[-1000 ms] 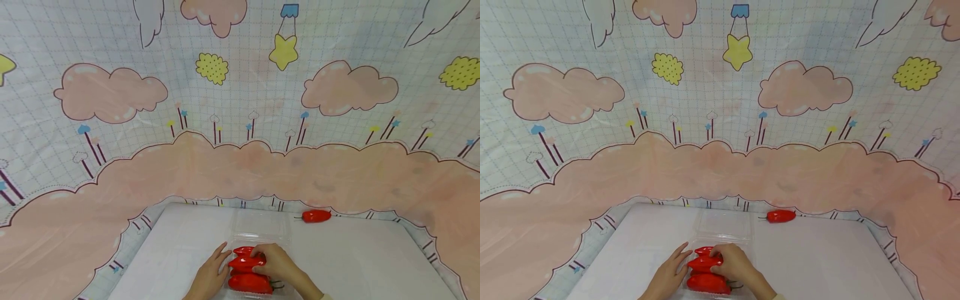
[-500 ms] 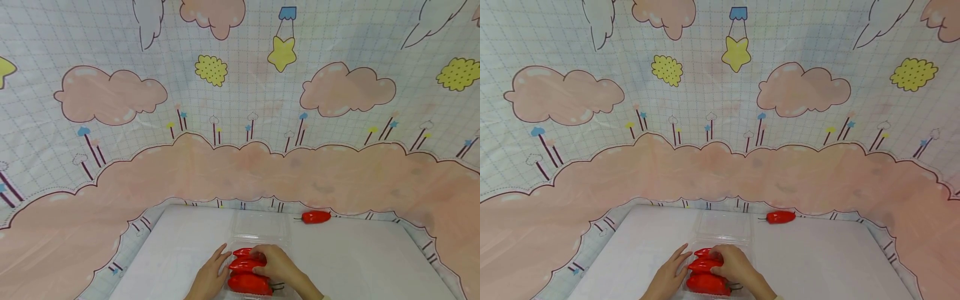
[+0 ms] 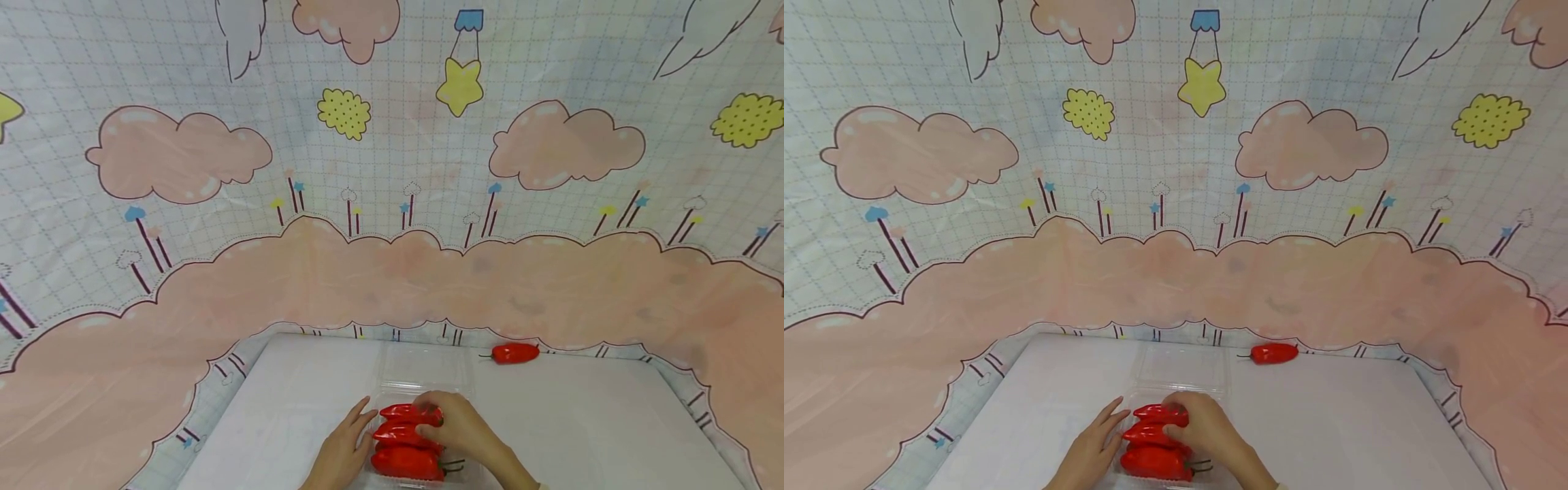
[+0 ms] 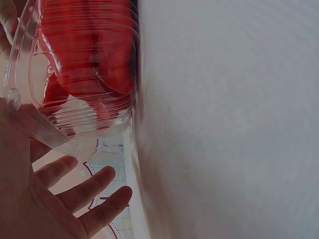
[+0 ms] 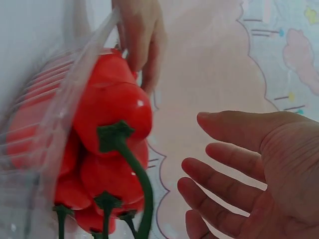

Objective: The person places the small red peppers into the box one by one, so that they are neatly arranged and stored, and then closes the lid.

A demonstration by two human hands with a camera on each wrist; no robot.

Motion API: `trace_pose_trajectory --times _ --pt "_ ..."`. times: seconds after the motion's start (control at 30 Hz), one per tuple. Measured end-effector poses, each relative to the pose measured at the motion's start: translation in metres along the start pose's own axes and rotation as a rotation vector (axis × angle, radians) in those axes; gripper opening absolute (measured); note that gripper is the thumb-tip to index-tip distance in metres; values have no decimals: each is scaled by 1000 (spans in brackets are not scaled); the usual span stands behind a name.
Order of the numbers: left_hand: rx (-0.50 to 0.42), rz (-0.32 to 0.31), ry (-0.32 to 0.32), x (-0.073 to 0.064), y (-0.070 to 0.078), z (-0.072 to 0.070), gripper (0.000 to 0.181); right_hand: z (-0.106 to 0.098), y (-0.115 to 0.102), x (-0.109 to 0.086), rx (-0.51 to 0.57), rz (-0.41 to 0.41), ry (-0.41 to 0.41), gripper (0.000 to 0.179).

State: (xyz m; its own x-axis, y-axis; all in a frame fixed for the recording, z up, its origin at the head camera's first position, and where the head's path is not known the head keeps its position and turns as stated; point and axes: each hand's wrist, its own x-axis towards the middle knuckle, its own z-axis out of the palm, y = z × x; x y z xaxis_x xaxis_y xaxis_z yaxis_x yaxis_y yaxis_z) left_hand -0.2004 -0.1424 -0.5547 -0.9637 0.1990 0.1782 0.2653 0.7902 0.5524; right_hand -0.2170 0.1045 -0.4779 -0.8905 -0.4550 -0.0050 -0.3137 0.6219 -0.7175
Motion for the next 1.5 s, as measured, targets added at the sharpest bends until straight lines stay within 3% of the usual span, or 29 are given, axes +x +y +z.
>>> trace_pose_trajectory --times 0.47,0.87,1.17,1.5 --pt "8 2 3 1 1 0 39 -13 1 -5 -29 -53 85 34" --pt "18 26 34 1 0 1 37 -32 -2 -9 -20 -15 128 37" --pt "5 3 6 2 0 0 39 -45 -2 -14 -40 -56 245 33" --pt "10 9 4 1 0 0 39 -52 12 -18 -22 -15 312 33"
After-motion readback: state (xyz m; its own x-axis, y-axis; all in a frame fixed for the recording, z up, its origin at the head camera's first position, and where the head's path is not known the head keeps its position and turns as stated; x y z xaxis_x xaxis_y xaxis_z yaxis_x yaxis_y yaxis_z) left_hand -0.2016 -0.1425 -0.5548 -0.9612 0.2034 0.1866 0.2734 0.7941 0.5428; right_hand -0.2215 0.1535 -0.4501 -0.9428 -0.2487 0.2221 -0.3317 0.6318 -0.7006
